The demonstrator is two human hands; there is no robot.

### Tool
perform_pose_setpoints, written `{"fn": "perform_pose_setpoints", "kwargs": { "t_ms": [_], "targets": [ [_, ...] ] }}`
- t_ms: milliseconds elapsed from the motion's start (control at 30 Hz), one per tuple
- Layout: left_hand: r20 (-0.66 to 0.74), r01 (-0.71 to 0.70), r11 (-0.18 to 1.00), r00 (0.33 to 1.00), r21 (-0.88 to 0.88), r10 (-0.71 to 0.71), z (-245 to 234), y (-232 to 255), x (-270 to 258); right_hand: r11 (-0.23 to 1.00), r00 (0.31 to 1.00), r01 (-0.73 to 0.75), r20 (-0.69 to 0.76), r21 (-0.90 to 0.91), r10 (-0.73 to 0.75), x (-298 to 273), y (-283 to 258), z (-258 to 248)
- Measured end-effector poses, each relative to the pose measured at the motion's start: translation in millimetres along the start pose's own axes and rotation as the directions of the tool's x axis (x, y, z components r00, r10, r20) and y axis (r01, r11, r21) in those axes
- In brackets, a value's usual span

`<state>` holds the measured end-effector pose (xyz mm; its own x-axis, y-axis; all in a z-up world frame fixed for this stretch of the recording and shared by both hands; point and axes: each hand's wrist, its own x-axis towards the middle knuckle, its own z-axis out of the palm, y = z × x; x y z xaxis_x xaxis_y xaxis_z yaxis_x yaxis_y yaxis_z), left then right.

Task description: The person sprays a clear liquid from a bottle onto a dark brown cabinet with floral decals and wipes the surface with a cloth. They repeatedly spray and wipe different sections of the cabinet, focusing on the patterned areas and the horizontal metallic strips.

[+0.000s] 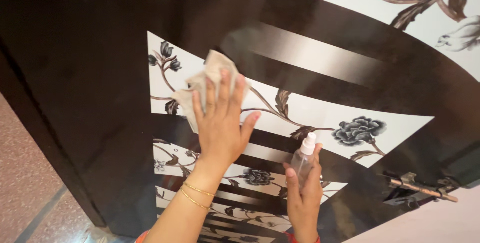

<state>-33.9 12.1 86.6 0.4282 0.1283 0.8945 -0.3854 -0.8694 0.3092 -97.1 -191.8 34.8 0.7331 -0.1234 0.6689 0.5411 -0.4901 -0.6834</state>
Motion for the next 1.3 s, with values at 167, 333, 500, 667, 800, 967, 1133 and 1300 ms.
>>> {"fn": "perform_pose_setpoints", "kwargs": {
  "t_ms": [167,333,500,667,800,967,1133,1300],
  "targets": [
    [0.070,-0.223,0.970,0.974,0.100,0.217,10.6,0.4,-24.3,0.997,0.997,-0.074,-0.002,0.010,0.074,-0.4,-3.9,-2.6],
    [-0.006,0.092,0.996,0.996,0.023,-0.092,14.5,-10.7,-31.3,0.994,0.994,-0.106,0.006,-0.011,0.106,1.6,-7.4,-3.8],
    [0.073,-0.020,1.000,0.997,0.001,0.020,20.1,14.3,-28.7,0.994,0.995,-0.095,-0.001,-0.060,0.095,0.9,-5.1,-3.5],
    [0.075,-0.189,0.981,0.980,0.040,0.185,10.6,17.7,-17.2,1.000,0.999,-0.027,0.018,-0.007,0.027,1.9,1.5,-2.2],
    [0.017,-0.006,1.000,1.000,0.029,0.006,0.7,6.0,0.0,0.994,0.996,-0.087,0.008,-0.074,0.088,1.1,-0.4,-3.6],
    [0.073,-0.023,0.999,0.997,0.024,0.022,12.0,8.7,-27.7,0.996,0.999,-0.052,0.004,-0.070,0.053,1.9,-1.8,-2.2],
    [0.117,-0.013,0.997,0.993,0.074,0.004,18.4,-9.1,-64.2,0.993,0.999,-0.034,-0.002,-0.113,0.034,2.2,-0.2,-0.8],
    [0.003,0.157,0.987,0.988,0.024,-0.157,-2.3,-25.8,-34.1,0.993,0.999,-0.041,0.007,-0.106,0.042,1.2,-0.8,-3.4]
  ]
}}
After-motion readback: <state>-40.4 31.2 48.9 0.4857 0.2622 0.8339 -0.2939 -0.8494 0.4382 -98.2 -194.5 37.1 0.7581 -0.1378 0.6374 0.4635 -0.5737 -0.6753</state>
